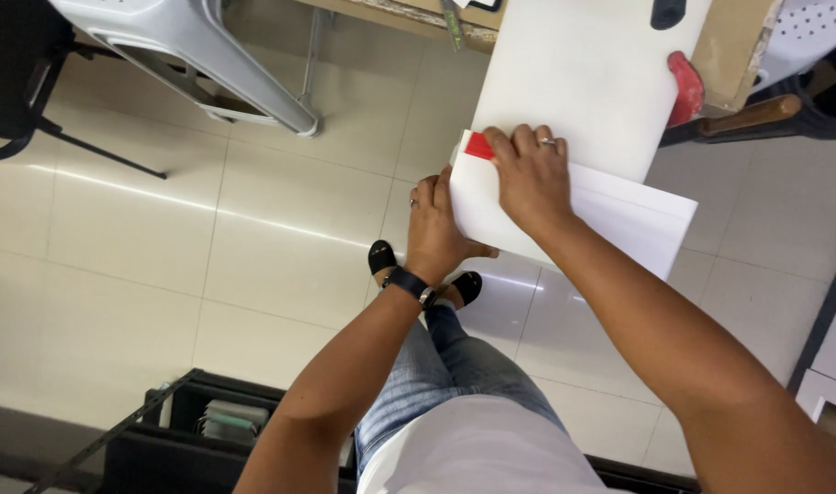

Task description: Applying a white vinyl sheet to a rectangular object using a squeegee and a roller.

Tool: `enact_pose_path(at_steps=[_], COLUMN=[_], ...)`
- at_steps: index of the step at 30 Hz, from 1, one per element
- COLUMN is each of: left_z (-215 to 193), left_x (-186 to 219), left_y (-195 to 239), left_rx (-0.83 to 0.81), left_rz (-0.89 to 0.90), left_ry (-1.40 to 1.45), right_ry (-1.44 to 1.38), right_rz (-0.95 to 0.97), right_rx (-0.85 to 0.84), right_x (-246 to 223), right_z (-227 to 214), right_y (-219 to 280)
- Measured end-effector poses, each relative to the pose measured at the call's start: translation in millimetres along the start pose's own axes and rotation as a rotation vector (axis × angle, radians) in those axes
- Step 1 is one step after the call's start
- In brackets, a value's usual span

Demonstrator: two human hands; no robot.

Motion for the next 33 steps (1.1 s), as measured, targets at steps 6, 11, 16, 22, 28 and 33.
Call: enact_pose_path(at_steps=[6, 11, 16, 22, 28, 33], left_z=[14, -3, 16, 12, -21, -16], left_x=[-15, 3, -8, -48, -51, -44], left_y=[-3, 4, -8, -14, -19, -38], left_rx=[0.064, -0.015, -0.031, -0.116, -0.329, -0.254], left_rz=[0.068, 0.034, 0.053, 0.129, 0.095, -0.120], left_ry=[-0.060, 0.042, 0.056, 0.110, 0.424, 0.546], right_ry=[-0.107, 0.020, 0.269, 0.179, 0.400, 0.123], right_rz=[0.076, 0.417, 0.668, 0.568, 1.093, 0.745], right_rx=[0.057, 0.415, 0.466, 0.455, 0.354, 0.462], right_x=[-2, 52, 29, -42, 42, -134], right_z=[-30, -20, 66, 36, 97, -10], right_y=[31, 175, 113, 78, 150, 77])
Point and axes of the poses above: each hand's wrist, its own y-axis away from the middle knuckle, its own z-axis out of the palm, x = y × z, the point moved 1 cm from there along -y, towards the middle knuckle, and after that the axes turned 3 degrees about z, right-handed, at the moved point
